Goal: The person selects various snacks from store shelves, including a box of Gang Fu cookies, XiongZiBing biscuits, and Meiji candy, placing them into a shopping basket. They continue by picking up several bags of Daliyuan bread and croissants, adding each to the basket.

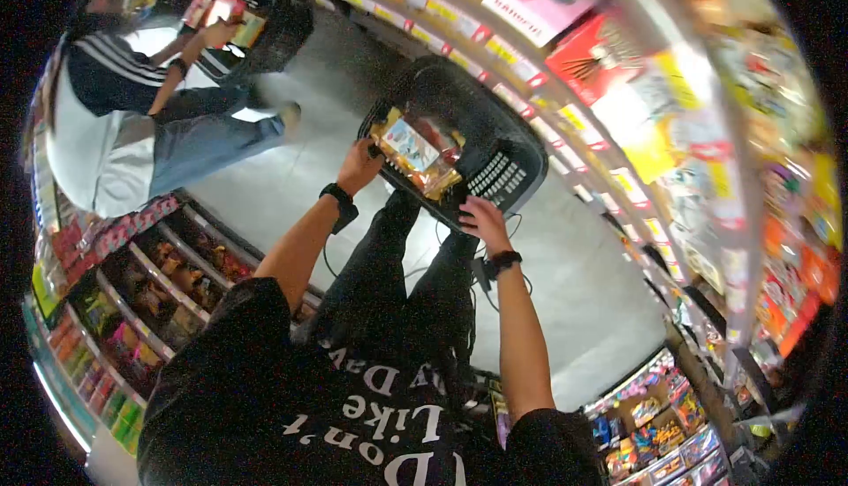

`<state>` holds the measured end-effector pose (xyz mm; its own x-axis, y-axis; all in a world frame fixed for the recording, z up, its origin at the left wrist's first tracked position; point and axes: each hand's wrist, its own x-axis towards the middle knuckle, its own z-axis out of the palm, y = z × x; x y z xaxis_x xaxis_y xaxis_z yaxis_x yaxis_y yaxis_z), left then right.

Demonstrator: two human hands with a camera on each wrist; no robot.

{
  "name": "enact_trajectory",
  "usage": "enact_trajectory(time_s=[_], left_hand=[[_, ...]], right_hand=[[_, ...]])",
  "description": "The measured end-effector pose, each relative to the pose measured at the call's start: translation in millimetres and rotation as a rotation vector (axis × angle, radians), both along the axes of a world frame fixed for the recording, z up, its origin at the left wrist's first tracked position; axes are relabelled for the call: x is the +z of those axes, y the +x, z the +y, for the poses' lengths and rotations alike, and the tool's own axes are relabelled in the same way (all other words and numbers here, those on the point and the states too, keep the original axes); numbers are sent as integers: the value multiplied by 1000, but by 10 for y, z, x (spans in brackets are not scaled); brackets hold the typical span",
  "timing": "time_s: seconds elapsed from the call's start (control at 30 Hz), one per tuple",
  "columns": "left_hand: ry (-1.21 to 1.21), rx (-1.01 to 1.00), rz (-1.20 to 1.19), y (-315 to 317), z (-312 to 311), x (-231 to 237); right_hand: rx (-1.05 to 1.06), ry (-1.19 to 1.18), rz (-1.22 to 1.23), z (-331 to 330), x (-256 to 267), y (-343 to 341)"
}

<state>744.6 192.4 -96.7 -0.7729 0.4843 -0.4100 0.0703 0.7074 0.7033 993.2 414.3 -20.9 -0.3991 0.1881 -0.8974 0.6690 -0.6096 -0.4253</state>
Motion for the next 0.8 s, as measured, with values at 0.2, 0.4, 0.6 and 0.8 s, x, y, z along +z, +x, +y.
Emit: enact_trajectory(time_s=[0.2, 0.4, 0.6, 0.8], left_hand=[[133, -118, 149, -80, 92, -732], [40, -139, 55, -43, 200, -879], [254, 45, -240, 31, 66, -16], [465, 44, -647, 290, -179, 1324]], right_hand=[[-302, -207, 12, -608, -1209, -646], [-234, 48, 95, -739, -1650, -975], [-223, 156, 53, -776, -656, -748], [-271, 179, 244, -937, 619, 11]])
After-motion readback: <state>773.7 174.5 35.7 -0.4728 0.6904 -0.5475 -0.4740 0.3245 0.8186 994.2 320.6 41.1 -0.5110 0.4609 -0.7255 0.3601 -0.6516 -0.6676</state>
